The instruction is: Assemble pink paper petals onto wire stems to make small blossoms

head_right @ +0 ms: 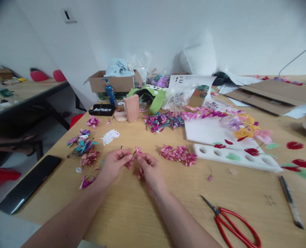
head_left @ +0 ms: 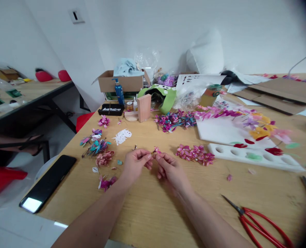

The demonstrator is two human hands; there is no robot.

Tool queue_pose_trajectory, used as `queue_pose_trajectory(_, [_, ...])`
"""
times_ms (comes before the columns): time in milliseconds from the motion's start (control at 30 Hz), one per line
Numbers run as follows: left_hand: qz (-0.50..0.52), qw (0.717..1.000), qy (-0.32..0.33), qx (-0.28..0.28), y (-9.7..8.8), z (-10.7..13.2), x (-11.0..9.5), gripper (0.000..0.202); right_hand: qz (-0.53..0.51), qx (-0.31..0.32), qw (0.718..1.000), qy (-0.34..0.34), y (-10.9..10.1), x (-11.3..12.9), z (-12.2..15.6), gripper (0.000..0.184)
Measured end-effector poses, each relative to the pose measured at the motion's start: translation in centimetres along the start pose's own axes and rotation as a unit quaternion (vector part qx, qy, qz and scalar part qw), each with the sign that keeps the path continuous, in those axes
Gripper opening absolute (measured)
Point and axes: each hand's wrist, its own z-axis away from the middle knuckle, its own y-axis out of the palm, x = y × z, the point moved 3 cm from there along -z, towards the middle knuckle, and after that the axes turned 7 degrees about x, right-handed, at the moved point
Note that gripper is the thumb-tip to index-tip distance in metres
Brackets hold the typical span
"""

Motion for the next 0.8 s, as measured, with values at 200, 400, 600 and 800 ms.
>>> queue_pose_trajectory(200, [-0.050,0.998,0.027,-0.021,-0.8,-0.4,0.2,0.012,0.508,0.018,0.849,-0.145,0.8,0.8,1.1,0.021])
queue_pose_trajectory(400, [-0.346,0.929,0.126,-0.045,-1.0,-0.1,-0.7,0.013,0.760,0.087,0.619,-0.176,2.5,1.2,2.6,0.021])
queue_pose_trajectory(600, [-0.486,0.853,0.171,0.084,0.3,0.8,-1.6,0.026,0.765,0.124,0.585,-0.239,2.1,3.2,2.9,0.015])
queue_pose_trajectory(800, [-0.485,0.833,0.158,0.216,1.3,1.5,-1.5,0.025,0.670,0.120,0.698,-0.222,0.3,5.4,2.5,0.021])
